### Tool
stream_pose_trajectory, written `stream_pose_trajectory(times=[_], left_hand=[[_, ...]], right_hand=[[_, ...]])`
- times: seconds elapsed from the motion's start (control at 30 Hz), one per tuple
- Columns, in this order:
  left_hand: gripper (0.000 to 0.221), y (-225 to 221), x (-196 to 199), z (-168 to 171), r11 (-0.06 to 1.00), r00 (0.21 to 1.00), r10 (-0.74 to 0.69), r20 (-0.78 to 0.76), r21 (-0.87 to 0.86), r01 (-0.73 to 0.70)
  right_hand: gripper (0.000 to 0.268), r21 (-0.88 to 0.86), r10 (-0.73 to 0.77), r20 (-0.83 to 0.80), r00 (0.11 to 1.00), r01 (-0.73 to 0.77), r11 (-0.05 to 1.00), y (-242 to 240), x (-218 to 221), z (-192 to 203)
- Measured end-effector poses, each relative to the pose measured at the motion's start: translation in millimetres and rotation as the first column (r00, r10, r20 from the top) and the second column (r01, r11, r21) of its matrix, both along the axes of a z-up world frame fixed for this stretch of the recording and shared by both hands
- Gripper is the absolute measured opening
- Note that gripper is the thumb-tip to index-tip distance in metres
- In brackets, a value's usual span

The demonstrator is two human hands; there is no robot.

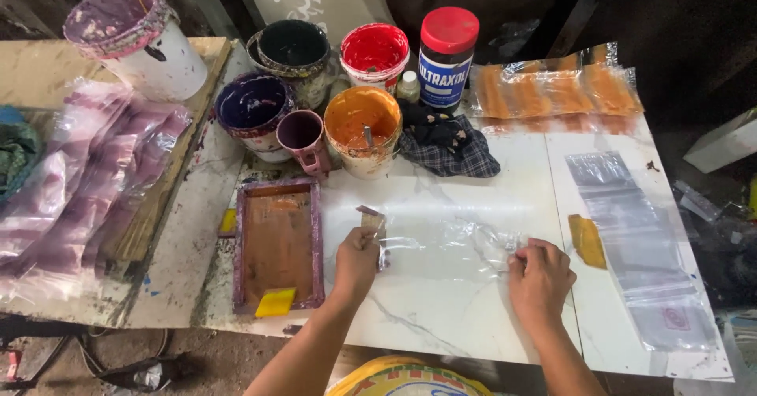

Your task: Smoothing plastic sheets, wiping a cloth on a table, and sorting plastic bags in a print shop.

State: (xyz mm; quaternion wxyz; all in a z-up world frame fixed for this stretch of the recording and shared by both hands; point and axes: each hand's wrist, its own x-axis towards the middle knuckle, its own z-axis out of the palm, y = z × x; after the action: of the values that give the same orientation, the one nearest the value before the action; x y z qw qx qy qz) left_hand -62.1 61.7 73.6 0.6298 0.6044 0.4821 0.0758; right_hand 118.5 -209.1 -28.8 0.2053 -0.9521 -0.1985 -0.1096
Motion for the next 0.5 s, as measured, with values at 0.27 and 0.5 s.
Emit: stream_pose_trajectory(times=[0.27,0.5], left_hand=[[0.033,-1.1,-5.1,-37.2,0.901,0.927,0.26,0.269,-0.413,-0.133],[0.039,-6.1,2.2,1.4,0.953,0.98,0.168,0.109,-0.273,-0.133]], right_hand=[[0.016,0.383,0.022,-0.234,0.972,0.071,0.921,-5.5,-11.9,25.5],[0.032,0.433,-0.033,-0.461,0.887,0.257,0.864,10.0,-27.2,74.1]])
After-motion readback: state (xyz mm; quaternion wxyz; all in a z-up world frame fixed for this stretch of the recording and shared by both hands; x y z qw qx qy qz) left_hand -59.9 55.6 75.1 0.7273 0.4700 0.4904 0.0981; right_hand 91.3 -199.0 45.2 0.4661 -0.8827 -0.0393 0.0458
